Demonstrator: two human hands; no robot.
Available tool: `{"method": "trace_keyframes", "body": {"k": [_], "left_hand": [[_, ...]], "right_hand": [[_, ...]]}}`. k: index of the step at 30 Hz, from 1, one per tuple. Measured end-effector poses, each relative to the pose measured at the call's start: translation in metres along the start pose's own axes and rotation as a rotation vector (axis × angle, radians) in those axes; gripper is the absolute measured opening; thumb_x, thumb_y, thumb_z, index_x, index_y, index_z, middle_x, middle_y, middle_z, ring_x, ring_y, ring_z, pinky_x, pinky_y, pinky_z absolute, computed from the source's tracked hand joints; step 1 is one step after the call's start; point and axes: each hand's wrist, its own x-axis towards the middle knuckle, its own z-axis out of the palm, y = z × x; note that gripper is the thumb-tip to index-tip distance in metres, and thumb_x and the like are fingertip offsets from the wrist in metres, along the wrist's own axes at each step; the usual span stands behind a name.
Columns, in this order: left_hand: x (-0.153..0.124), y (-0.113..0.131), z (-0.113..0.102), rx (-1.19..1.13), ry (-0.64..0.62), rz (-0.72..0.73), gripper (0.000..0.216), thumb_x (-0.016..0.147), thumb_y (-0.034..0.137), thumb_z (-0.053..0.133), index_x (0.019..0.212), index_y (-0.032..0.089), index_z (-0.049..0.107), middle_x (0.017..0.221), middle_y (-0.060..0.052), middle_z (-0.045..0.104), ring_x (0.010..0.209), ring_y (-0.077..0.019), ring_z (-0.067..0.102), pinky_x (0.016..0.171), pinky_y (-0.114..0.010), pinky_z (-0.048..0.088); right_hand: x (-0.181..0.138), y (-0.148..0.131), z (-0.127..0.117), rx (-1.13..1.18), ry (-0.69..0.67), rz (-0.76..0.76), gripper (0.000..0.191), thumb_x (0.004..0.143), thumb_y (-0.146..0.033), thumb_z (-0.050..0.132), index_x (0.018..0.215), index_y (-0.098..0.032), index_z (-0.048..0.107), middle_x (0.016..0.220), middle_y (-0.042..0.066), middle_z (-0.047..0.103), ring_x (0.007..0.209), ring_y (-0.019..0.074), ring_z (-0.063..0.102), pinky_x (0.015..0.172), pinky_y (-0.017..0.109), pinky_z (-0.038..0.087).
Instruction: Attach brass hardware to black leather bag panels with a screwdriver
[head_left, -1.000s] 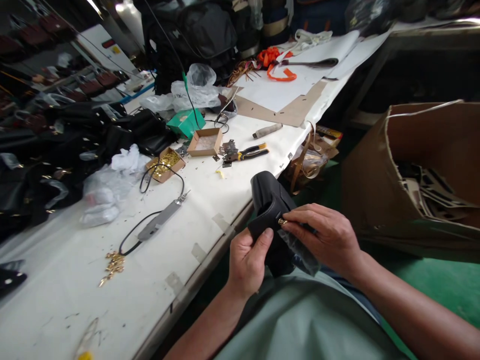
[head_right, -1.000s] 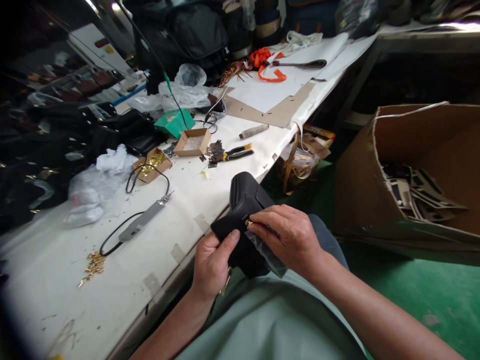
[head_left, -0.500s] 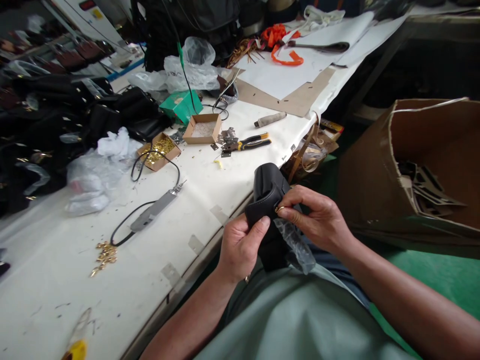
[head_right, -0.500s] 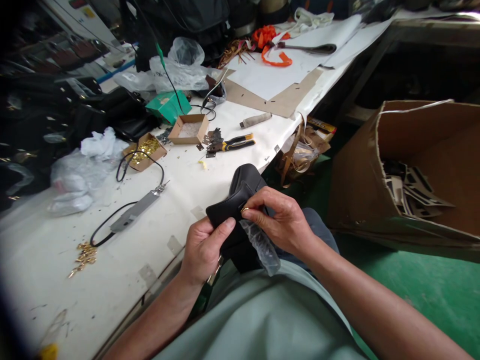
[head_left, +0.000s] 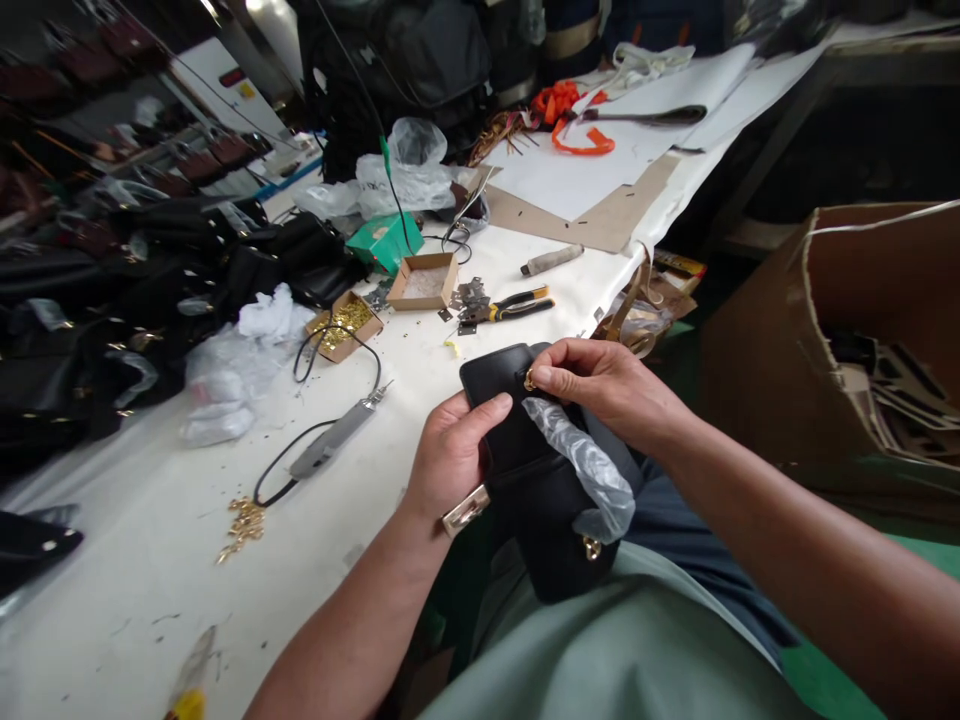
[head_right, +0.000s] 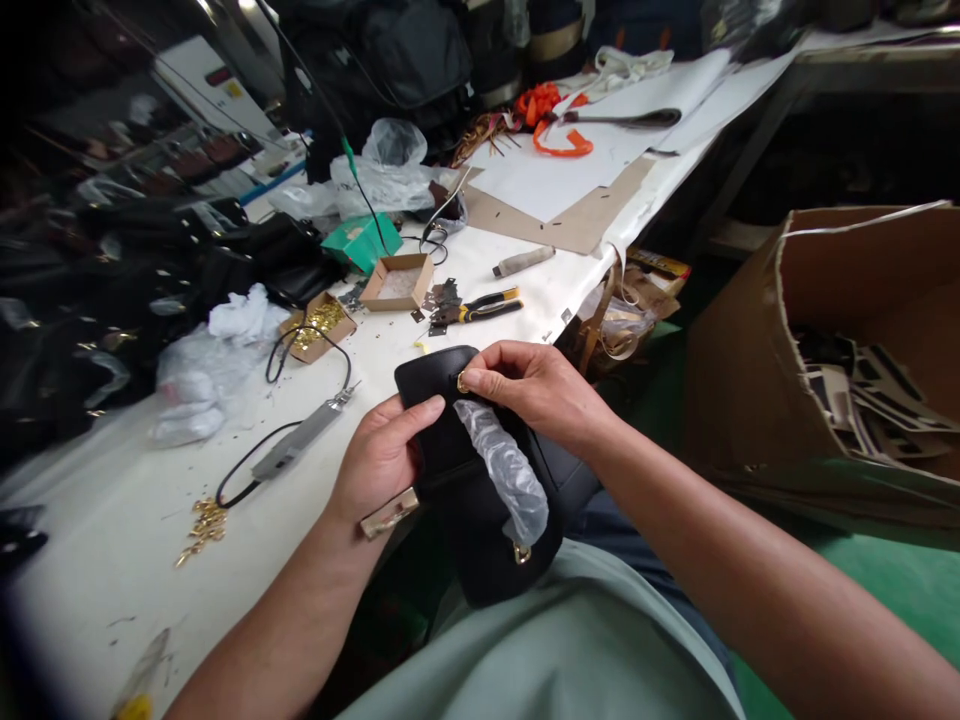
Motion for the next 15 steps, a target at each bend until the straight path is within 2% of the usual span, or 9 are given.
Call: {"method": "trace_keyframes", "body": {"k": [7, 11, 15], "left_hand": [[0.003, 0.013, -0.012, -0.043, 0.022, 0.000, 0.034, 0.079, 0.022, 0.079, 0.112, 0.013, 0.077, 0.102, -0.011, 0.081, 0.097, -0.0304, 0.077, 0.091, -0.044, 0.061], [0.005, 0.023, -0.024, -0.036, 0.099, 0.029, 0.033, 0.075, 0.022, 0.081, 0.107, 0.012, 0.077, 0.103, -0.011, 0.081, 0.099, -0.0312, 0.077, 0.095, -0.044, 0.060], [0.006, 0.033, -0.040, -0.080, 0.193, 0.050, 0.029, 0.074, 0.020, 0.080, 0.103, 0.013, 0.077, 0.096, -0.009, 0.081, 0.099, -0.0300, 0.077, 0.096, -0.043, 0.061]], "right_hand": [[0.016, 0.002, 0.020, 0.021, 0.067, -0.053, 0.036, 0.082, -0.050, 0.079, 0.088, -0.018, 0.067, 0.080, 0.000, 0.064, 0.064, 0.0101, 0.047, 0.055, 0.022, 0.038], [0.021, 0.003, 0.026, 0.000, 0.143, -0.110, 0.034, 0.084, -0.051, 0.078, 0.089, -0.018, 0.068, 0.074, -0.002, 0.060, 0.063, 0.0112, 0.049, 0.057, 0.024, 0.041], [0.020, 0.004, 0.027, -0.104, 0.237, -0.120, 0.031, 0.086, -0.049, 0.075, 0.086, -0.018, 0.070, 0.067, -0.001, 0.057, 0.061, 0.0121, 0.047, 0.054, 0.025, 0.037]]}}
